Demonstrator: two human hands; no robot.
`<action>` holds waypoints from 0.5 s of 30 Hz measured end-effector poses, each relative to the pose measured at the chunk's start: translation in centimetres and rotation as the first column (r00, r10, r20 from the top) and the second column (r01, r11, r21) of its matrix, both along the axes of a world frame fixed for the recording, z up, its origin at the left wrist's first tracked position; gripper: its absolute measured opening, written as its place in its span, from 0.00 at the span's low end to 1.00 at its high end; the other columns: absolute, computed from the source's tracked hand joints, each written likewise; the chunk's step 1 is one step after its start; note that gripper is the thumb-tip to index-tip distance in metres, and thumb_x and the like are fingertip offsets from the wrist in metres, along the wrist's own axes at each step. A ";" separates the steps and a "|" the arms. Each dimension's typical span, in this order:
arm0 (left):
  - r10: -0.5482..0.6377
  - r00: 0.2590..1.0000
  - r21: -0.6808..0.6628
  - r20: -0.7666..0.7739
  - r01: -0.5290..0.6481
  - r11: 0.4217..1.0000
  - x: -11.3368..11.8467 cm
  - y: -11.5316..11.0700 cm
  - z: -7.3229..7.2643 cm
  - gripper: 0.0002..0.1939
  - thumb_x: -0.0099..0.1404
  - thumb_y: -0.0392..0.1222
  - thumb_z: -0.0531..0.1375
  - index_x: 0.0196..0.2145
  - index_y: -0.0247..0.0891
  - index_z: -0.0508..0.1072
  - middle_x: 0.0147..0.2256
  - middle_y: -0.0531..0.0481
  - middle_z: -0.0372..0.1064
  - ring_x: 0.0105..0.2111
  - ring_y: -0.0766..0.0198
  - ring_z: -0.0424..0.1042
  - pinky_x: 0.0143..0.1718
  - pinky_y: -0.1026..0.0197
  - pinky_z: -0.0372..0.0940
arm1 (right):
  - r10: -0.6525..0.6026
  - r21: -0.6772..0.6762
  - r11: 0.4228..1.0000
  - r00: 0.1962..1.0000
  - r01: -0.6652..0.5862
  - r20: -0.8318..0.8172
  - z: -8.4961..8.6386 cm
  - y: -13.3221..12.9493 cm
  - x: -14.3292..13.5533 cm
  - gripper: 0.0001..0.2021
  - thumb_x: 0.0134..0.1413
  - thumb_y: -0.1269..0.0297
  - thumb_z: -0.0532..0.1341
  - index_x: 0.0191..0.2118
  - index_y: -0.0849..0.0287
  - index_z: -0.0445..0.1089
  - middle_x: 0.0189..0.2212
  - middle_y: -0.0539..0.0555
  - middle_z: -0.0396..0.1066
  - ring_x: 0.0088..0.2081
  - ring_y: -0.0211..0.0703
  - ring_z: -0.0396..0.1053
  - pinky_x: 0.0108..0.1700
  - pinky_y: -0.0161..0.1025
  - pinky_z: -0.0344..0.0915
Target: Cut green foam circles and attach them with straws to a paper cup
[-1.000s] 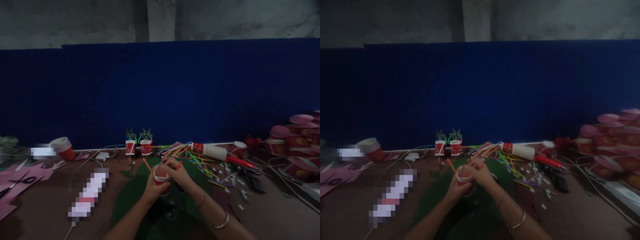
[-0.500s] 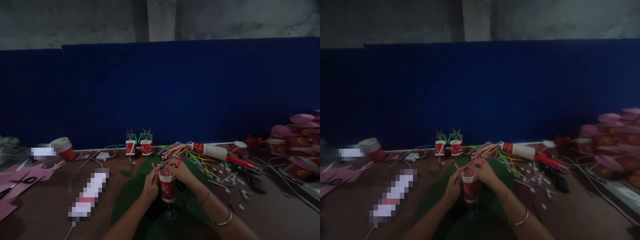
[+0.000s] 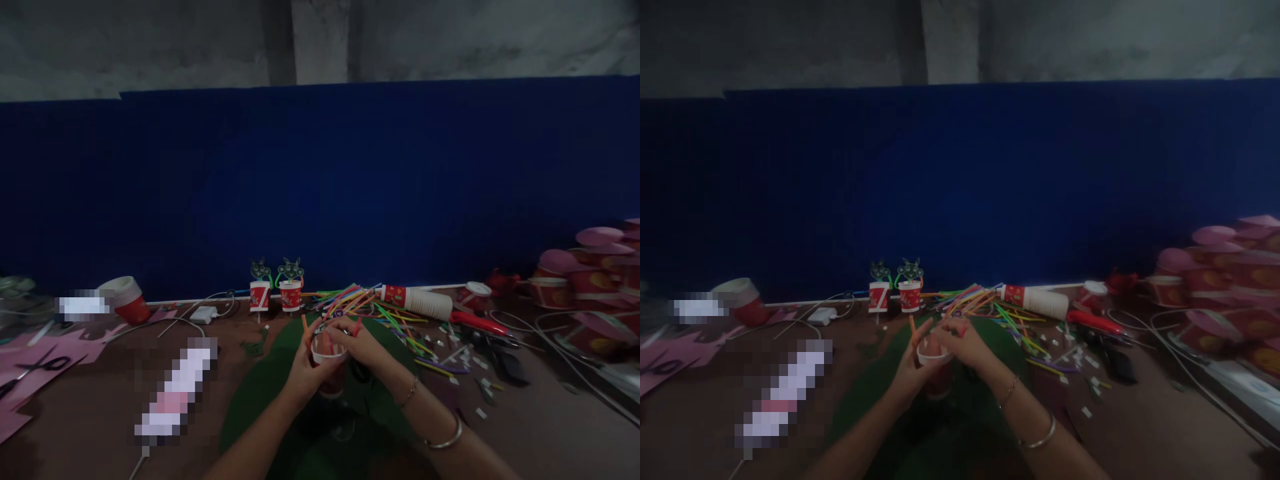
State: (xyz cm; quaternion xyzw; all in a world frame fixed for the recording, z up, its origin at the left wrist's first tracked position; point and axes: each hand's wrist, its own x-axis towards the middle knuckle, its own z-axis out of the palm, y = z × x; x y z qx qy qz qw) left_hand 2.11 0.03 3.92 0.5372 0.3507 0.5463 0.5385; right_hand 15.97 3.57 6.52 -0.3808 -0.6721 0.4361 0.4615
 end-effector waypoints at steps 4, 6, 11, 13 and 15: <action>-0.030 0.999 0.085 -0.035 0.032 0.996 -0.1 0.2 0.1 0.38 0.50 0.39 0.65 0.57 0.41 0.57 0.54 0.41 0.62 0.51 0.51 0.64 0.52 0.50 0.60 | -0.022 -0.070 0.997 0.996 0.016 -0.087 -0.4 -0.2 -0.4 0.09 0.48 0.62 0.56 0.24 0.59 0.67 0.26 0.50 0.67 0.33 0.41 0.65 0.39 0.38 0.61; -0.038 0.997 0.102 -0.060 0.044 0.994 -0.1 0.2 0.3 0.34 0.52 0.40 0.64 0.56 0.40 0.59 0.53 0.41 0.63 0.51 0.51 0.65 0.52 0.50 0.60 | -0.051 -0.103 0.994 0.991 0.038 -0.126 -0.5 -0.3 -0.7 0.08 0.49 0.63 0.54 0.26 0.59 0.66 0.22 0.48 0.64 0.27 0.38 0.63 0.34 0.36 0.60; 0.020 0.999 0.023 -0.027 -0.019 1.000 -0.4 0.6 -0.1 0.35 0.49 0.41 0.66 0.54 0.39 0.60 0.49 0.42 0.67 0.47 0.52 0.68 0.47 0.53 0.64 | -0.029 -0.163 0.987 0.986 0.001 -0.166 0.0 -0.6 -0.9 0.10 0.49 0.58 0.56 0.31 0.59 0.67 0.24 0.48 0.65 0.29 0.39 0.63 0.34 0.35 0.60; 0.093 0.995 -0.047 0.020 -0.092 0.995 -0.6 1.1 -0.5 0.37 0.49 0.42 0.66 0.55 0.39 0.58 0.45 0.43 0.70 0.42 0.55 0.71 0.42 0.56 0.67 | -0.055 -0.182 0.983 0.981 0.020 -0.186 0.3 -0.6 -0.8 0.13 0.48 0.54 0.57 0.35 0.59 0.66 0.30 0.50 0.68 0.33 0.41 0.65 0.36 0.36 0.61; 0.180 0.982 -0.115 0.053 -0.173 0.978 -1.0 1.7 -0.8 0.37 0.50 0.44 0.65 0.56 0.41 0.57 0.40 0.45 0.72 0.36 0.59 0.73 0.37 0.58 0.68 | -0.099 -0.207 0.977 0.976 0.057 -0.196 0.5 -0.5 -0.6 0.18 0.48 0.52 0.58 0.40 0.59 0.66 0.36 0.53 0.69 0.38 0.44 0.66 0.39 0.37 0.61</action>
